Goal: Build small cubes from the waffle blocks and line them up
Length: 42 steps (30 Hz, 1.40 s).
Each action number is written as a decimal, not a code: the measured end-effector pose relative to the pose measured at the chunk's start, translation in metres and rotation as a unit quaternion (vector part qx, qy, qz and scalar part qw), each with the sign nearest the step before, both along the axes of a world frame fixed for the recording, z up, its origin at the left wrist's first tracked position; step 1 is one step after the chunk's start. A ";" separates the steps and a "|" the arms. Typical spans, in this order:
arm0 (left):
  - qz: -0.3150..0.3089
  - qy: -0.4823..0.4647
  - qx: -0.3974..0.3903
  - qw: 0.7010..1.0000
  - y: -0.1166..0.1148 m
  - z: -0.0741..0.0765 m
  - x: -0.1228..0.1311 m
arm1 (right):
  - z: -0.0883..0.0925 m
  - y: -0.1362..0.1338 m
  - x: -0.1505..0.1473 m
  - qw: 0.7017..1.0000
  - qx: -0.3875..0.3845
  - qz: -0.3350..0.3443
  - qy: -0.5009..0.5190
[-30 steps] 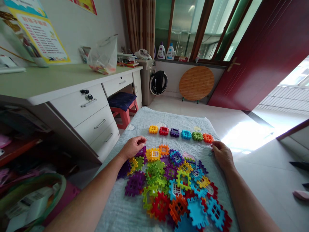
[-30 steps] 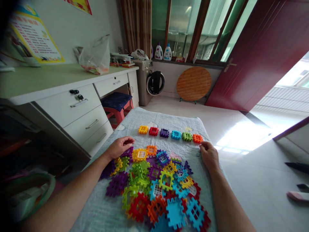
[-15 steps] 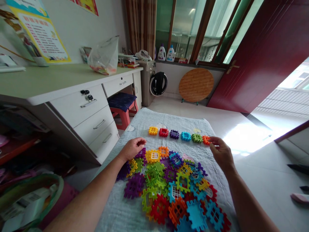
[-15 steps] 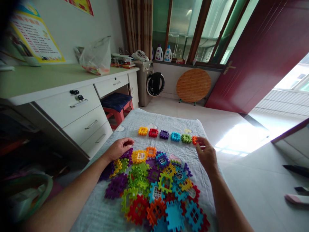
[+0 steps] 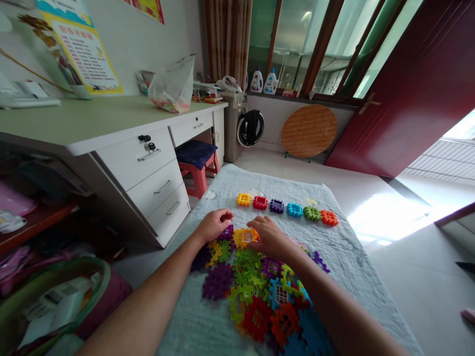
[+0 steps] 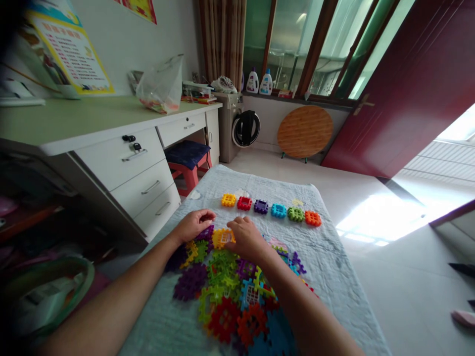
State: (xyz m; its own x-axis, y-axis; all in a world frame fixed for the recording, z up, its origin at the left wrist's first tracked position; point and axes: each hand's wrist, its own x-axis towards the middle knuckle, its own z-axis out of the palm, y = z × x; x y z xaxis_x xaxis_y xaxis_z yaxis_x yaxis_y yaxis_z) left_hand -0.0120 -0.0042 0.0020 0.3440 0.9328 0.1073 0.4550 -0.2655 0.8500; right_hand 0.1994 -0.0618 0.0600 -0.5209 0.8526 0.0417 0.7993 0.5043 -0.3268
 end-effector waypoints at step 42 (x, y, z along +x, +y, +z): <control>-0.008 0.001 -0.005 1.000 0.001 0.000 -0.001 | -0.001 0.011 -0.014 0.999 0.025 0.001 -0.024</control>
